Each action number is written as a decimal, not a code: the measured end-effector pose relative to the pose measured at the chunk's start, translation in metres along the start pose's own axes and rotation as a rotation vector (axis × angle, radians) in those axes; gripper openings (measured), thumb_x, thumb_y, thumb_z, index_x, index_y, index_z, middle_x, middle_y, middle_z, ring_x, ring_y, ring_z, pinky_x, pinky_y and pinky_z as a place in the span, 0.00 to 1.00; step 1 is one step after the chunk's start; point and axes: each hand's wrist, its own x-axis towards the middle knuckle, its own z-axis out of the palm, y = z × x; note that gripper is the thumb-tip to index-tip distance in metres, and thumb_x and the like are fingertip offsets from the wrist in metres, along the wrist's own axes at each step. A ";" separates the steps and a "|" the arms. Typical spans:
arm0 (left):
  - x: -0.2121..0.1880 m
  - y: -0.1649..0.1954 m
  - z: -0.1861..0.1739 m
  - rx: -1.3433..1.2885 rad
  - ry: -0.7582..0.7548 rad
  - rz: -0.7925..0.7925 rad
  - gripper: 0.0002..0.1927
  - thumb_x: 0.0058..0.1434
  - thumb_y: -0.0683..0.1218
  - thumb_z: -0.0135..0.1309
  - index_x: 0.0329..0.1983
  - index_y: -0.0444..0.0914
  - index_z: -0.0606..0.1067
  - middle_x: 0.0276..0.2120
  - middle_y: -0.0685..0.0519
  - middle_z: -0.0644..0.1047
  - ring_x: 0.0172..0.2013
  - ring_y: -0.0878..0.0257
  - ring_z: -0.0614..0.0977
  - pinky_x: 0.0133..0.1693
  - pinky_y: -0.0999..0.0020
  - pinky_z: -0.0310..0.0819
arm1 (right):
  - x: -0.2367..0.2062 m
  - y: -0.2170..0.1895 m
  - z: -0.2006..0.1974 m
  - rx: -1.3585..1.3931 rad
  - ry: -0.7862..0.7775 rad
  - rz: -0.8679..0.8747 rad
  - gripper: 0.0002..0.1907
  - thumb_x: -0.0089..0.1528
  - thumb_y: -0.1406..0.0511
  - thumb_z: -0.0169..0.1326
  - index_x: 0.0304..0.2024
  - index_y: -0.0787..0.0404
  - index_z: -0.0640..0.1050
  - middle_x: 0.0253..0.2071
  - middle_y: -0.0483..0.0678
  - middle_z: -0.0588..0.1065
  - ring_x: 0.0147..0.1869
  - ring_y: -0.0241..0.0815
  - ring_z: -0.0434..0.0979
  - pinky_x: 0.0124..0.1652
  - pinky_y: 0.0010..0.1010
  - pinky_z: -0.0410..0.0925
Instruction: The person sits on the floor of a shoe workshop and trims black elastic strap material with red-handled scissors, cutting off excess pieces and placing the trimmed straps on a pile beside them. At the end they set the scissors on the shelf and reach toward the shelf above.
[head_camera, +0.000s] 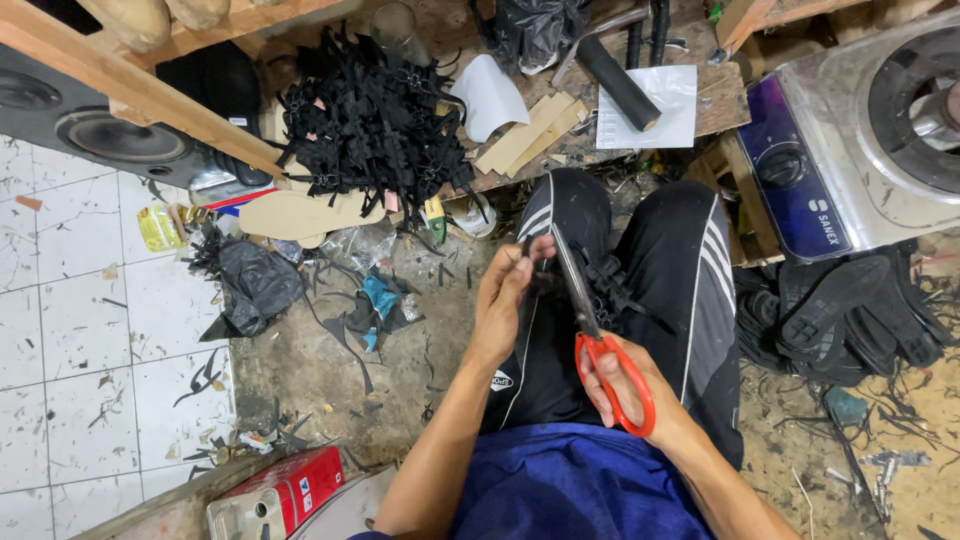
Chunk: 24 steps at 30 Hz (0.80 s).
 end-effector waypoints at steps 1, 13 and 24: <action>-0.001 0.000 0.001 0.072 0.051 -0.017 0.09 0.74 0.46 0.43 0.47 0.37 0.72 0.55 0.48 0.77 0.57 0.62 0.76 0.58 0.66 0.67 | -0.002 0.002 0.000 0.046 0.014 -0.002 0.39 0.60 0.34 0.41 0.37 0.64 0.71 0.16 0.44 0.66 0.14 0.34 0.65 0.16 0.24 0.60; -0.008 0.013 0.038 0.775 0.176 0.132 0.12 0.64 0.44 0.60 0.48 0.35 0.77 0.40 0.46 0.81 0.42 0.59 0.83 0.46 0.65 0.75 | -0.023 -0.002 -0.011 0.061 0.088 -0.003 0.37 0.63 0.36 0.39 0.39 0.64 0.71 0.18 0.44 0.66 0.17 0.34 0.65 0.20 0.23 0.62; -0.009 0.054 0.032 0.711 -0.007 0.298 0.08 0.69 0.42 0.54 0.45 0.33 0.70 0.42 0.47 0.72 0.42 0.59 0.75 0.46 0.65 0.70 | -0.024 -0.018 -0.006 -0.127 -0.064 0.011 0.34 0.65 0.38 0.40 0.42 0.63 0.72 0.20 0.44 0.67 0.22 0.34 0.68 0.27 0.24 0.64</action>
